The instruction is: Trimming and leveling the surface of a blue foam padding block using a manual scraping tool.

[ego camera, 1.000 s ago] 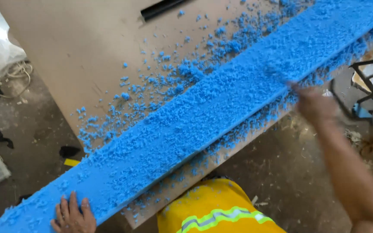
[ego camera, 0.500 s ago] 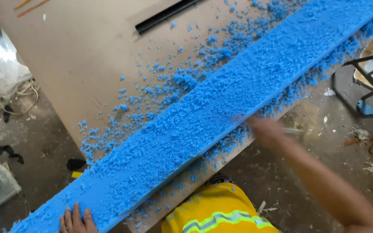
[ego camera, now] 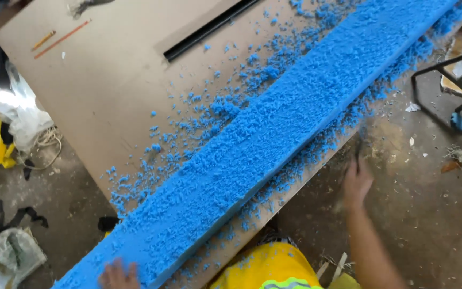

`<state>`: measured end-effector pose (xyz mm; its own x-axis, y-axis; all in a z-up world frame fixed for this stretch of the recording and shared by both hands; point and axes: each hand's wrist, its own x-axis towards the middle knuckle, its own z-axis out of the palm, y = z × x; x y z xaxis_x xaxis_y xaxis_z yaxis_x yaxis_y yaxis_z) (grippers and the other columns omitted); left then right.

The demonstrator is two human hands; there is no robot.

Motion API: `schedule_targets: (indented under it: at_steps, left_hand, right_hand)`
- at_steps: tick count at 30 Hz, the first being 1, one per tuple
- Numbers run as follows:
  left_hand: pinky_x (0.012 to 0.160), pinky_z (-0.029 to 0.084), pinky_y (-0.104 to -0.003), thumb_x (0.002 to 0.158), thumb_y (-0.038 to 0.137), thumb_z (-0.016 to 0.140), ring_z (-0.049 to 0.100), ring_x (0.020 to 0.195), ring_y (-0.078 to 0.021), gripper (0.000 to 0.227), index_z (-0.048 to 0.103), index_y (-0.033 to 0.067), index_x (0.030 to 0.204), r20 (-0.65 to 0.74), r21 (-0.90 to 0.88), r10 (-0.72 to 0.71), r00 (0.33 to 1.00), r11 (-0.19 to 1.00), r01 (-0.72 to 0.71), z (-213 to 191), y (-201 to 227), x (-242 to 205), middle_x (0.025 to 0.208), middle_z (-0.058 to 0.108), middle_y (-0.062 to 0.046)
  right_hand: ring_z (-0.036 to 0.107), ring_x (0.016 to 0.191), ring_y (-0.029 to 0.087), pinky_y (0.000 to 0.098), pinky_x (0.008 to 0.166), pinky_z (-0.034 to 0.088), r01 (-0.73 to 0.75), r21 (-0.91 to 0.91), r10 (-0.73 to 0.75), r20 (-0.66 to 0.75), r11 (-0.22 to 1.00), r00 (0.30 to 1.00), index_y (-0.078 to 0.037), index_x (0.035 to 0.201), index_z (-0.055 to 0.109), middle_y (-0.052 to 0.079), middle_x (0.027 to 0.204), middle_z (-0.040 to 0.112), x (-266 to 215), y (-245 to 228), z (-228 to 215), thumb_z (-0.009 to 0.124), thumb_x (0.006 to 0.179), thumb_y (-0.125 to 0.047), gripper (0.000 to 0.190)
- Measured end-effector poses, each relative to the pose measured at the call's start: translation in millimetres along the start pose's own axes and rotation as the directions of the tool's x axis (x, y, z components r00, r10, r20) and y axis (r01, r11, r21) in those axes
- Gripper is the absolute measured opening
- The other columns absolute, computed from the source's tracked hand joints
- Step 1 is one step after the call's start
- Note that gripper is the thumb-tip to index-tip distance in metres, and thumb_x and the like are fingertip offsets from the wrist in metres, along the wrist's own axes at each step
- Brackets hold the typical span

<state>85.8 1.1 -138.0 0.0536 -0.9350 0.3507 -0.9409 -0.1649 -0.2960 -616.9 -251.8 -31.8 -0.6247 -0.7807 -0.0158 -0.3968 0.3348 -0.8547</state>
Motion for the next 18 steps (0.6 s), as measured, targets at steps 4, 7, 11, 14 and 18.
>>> schedule_targets:
  at_steps: [4, 7, 11, 14, 18]
  left_hand:
    - [0.112, 0.042, -0.054, 0.081, 0.051, 0.074, 0.053, 0.14, -0.0291, 0.06, 0.066, 0.0251, 0.135, 0.298, -0.451, -0.01, 0.954, 0.88, 0.15, -114, 150, 120, 0.143, 0.062, -0.005]
    - [0.12, 0.002, -0.067, 0.095, 0.063, 0.059, 0.002, 0.16, -0.0339, 0.084, 0.03, 0.0245, 0.163, 0.163, -0.549, 0.465, 0.87, 0.776, -0.312, -131, 238, 160, 0.175, 0.009, -0.01]
    - [0.111, 0.015, -0.077, 0.095, 0.058, 0.064, 0.004, 0.158, -0.044, 0.1, 0.012, 0.0157, 0.169, 0.116, -0.471, 0.603, 0.789, 0.733, -0.491, -126, 256, 185, 0.174, 0.008, -0.015]
    - [0.116, 0.023, -0.07, 0.093, 0.039, 0.073, 0.014, 0.157, -0.0413, 0.093, 0.021, 0.0179, 0.167, 0.005, -0.523, 0.662, 0.749, 0.64, -0.563, -122, 232, 187, 0.173, 0.015, -0.014]
    - [0.116, 0.022, -0.071, 0.09, 0.041, 0.074, 0.017, 0.156, -0.0415, 0.096, 0.02, 0.0218, 0.167, -0.027, -0.491, 0.641, 0.767, 0.66, -0.569, -114, 185, 153, 0.172, 0.018, -0.015]
  right_hand:
    - [0.054, 0.045, 0.024, 0.0411, 0.042, 0.05, -0.57, 0.586, 0.663, 0.074, 0.576, 0.745, -0.008, 0.085, 0.055, 0.008, 0.067, 0.054, -113, 105, 44, 0.054, 0.108, -0.026, 0.029]
    - [0.047, 0.047, 0.02, 0.0358, 0.038, 0.041, -0.688, 0.511, 0.672, 0.257, 0.515, 0.694, -0.008, 0.11, 0.061, 0.008, 0.072, 0.054, -198, 108, 44, 0.058, 0.104, -0.016, 0.01]
    - [0.045, 0.049, 0.022, 0.0365, 0.041, 0.037, -0.785, 0.402, 0.699, 0.373, 0.47, 0.61, 0.0, 0.131, 0.062, 0.013, 0.072, 0.054, -289, 61, 18, 0.055, 0.105, -0.013, 0.03]
    - [0.054, 0.056, 0.022, 0.0365, 0.048, 0.05, -0.79, 0.264, 0.699, 0.37, 0.552, 0.612, -0.001, 0.119, 0.067, 0.015, 0.077, 0.065, -375, 62, 21, 0.062, 0.104, -0.02, 0.025]
    - [0.041, 0.051, 0.023, 0.0361, 0.042, 0.033, -0.914, 0.222, 0.77, 0.493, 0.34, 0.406, 0.0, 0.124, 0.058, 0.014, 0.079, 0.049, -470, 97, 29, 0.053, 0.108, -0.018, 0.025]
